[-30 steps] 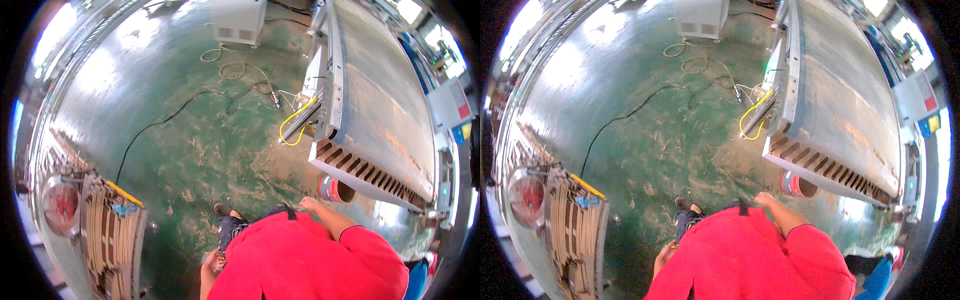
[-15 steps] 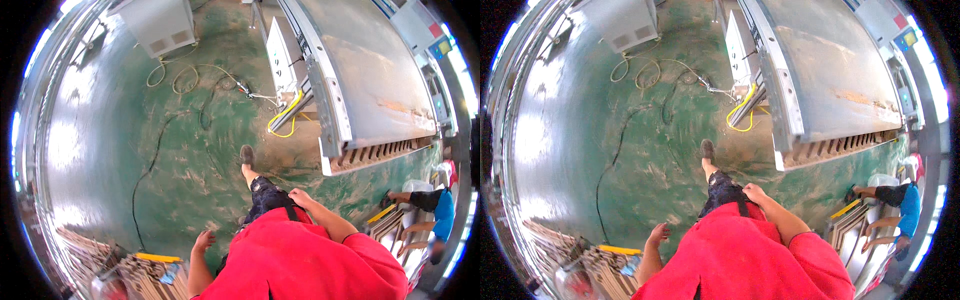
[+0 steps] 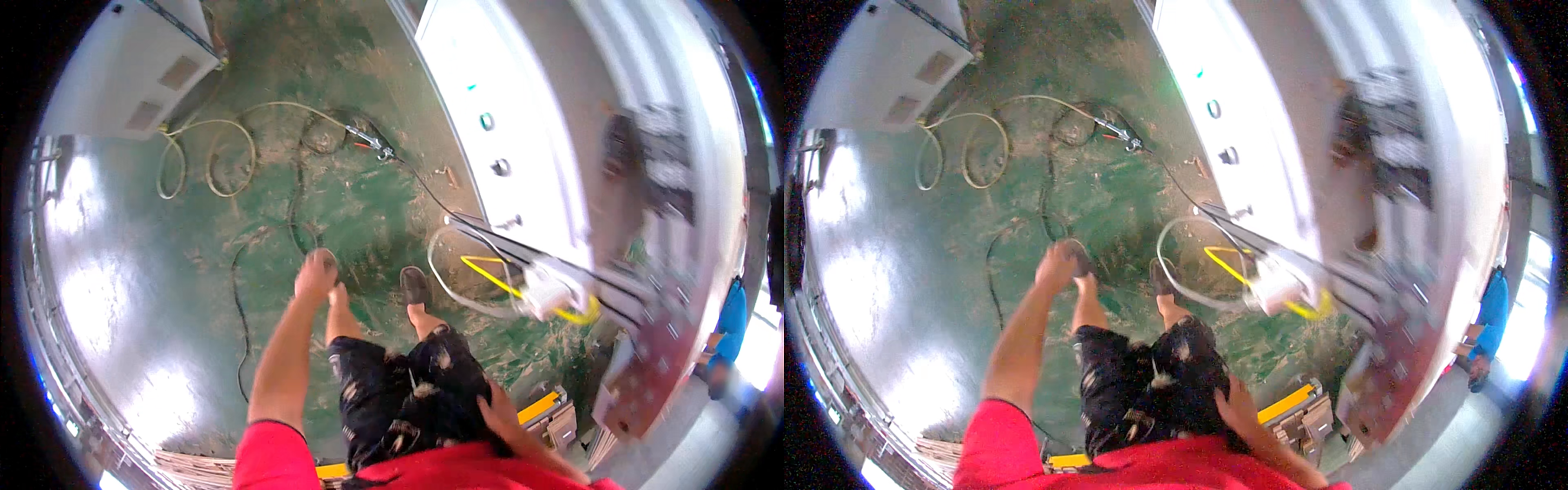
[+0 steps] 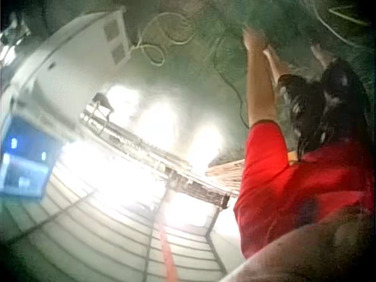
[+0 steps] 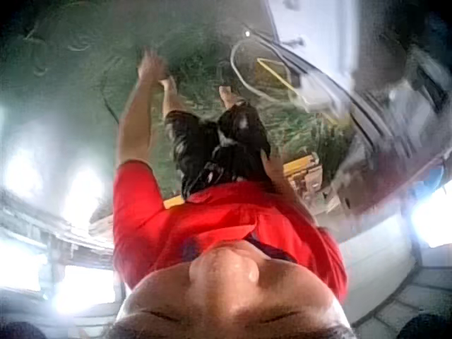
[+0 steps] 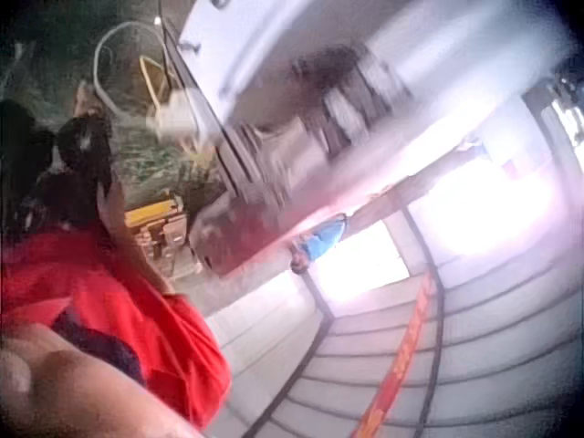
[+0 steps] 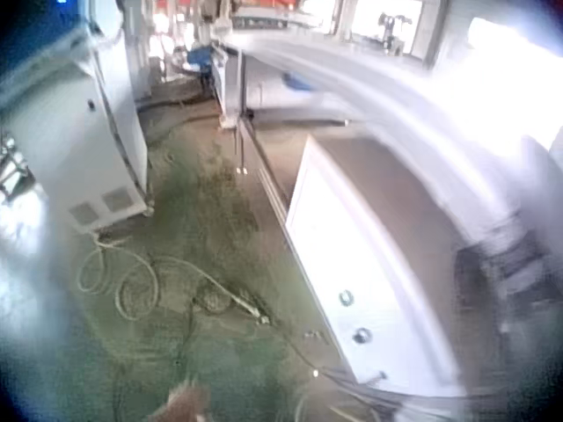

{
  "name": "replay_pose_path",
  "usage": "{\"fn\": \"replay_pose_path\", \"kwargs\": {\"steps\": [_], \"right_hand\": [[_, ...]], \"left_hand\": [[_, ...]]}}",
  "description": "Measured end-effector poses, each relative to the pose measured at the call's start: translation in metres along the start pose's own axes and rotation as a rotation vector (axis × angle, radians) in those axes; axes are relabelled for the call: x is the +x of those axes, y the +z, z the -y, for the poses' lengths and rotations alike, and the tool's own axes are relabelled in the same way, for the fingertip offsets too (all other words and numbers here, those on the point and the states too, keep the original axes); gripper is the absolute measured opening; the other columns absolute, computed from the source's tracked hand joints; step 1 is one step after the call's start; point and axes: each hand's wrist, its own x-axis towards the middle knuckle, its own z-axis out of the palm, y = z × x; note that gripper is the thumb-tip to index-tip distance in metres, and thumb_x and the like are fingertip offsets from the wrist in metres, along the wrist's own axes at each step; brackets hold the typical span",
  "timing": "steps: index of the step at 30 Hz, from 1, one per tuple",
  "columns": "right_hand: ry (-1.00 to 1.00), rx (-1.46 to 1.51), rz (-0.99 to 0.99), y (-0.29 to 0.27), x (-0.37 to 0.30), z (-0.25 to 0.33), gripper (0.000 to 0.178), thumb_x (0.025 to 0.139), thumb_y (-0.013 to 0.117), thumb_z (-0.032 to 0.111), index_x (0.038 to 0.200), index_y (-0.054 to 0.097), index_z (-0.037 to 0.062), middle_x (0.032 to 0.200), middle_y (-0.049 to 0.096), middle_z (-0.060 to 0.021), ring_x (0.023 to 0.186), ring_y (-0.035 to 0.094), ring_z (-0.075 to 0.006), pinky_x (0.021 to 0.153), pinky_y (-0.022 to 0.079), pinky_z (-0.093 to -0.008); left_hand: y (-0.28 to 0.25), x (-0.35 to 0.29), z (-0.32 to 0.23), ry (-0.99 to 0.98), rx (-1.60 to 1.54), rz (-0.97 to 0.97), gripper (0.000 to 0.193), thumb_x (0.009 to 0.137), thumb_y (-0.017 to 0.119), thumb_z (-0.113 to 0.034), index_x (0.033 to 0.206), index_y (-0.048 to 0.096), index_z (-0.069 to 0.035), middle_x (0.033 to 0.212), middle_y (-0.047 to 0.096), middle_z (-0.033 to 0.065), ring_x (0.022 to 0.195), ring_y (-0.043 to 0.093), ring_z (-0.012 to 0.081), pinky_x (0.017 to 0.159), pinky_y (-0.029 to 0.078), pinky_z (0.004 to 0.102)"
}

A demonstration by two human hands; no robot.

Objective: The person picks up and stacks cut wooden panels, then uses a pneumatic nail gun to fasten them together while a coworker illuminates the work area with a phone flashlight. The person also handles a long air hose and connects it to the nail gun.

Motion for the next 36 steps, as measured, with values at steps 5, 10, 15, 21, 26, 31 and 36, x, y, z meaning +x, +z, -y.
{"fn": "replay_pose_path", "kwargs": {"steps": [5,10,15,21,26,31,36], "right_hand": [[0.239,0.184,-0.260,0.028,0.019,0.091,0.056,0.088,0.054,0.018,0.137,0.037,-0.0042,0.128,0.049,-0.0275,0.119,0.049,-0.0426,0.103,0.039,-0.0467],[0.606,0.339,-0.237,0.097,0.027,0.142,0.060,0.089,0.048,0.028,0.140,0.038,-0.0037,0.133,0.049,-0.0264,0.121,0.051,-0.0406,0.102,0.041,-0.0447],[0.616,0.491,-0.332,0.106,0.063,0.174,0.058,0.087,0.051,0.023,0.137,0.039,-0.0041,0.129,0.050,-0.0262,0.117,0.052,-0.0400,0.100,0.041,-0.0449],[0.433,0.646,-0.541,0.135,0.024,0.178,0.055,0.084,0.055,0.018,0.132,0.040,-0.0047,0.124,0.051,-0.0259,0.113,0.053,-0.0393,0.098,0.041,-0.0451],[0.490,0.596,-0.372,0.140,-0.014,0.206,0.056,0.081,0.060,0.018,0.132,0.044,-0.0014,0.120,0.053,-0.0238,0.115,0.050,-0.0418,0.101,0.039,-0.0453],[0.294,0.870,-0.545,0.160,-0.071,0.210,0.063,0.083,0.068,0.015,0.137,0.040,0.0009,0.127,0.053,-0.0196,0.122,0.050,-0.0316,0.104,0.038,-0.0403],[-0.219,1.847,-0.686,0.168,-0.126,0.179,0.073,0.083,0.073,0.012,0.145,0.034,0.0030,0.139,0.049,-0.0097,0.130,0.045,-0.0224,0.110,0.033,-0.0366]], "left_hand": [[-0.010,0.265,-0.019,0.245,0.330,-0.161,0.060,0.085,0.063,-0.027,0.137,0.040,-0.010,0.140,0.044,0.0117,0.123,0.050,0.0371,0.096,0.048,0.0503],[0.038,0.431,-0.075,0.531,0.517,-0.312,0.054,0.087,0.059,-0.022,0.137,0.042,-0.012,0.140,0.045,0.0079,0.133,0.042,0.0317,0.107,0.039,0.0479],[0.058,0.512,-0.074,0.677,0.899,-0.422,0.035,0.093,0.049,-0.014,0.127,0.054,-0.012,0.122,0.058,0.0086,0.123,0.051,0.0270,0.109,0.035,0.0457],[0.054,0.387,-0.030,0.766,0.609,-0.087,0.017,0.084,0.059,-0.018,0.100,0.060,-0.011,0.092,0.063,0.0117,0.081,0.068,0.0329,0.068,0.052,0.0461],[0.014,0.107,-0.061,0.694,0.730,0.430,0.020,0.084,0.058,-0.019,0.101,0.061,-0.010,0.094,0.068,0.0126,0.085,0.069,0.0342,0.069,0.055,0.0494],[-0.007,-0.164,-0.099,0.914,0.628,0.666,0.035,0.086,0.063,-0.030,0.113,0.058,-0.006,0.104,0.064,0.0193,0.097,0.063,0.0392,0.080,0.050,0.0513],[0.033,-0.343,-0.136,0.831,0.132,0.913,0.041,0.087,0.069,-0.036,0.102,0.052,-0.001,0.089,0.062,0.0145,0.083,0.061,0.0256,0.075,0.048,0.0383]]}}
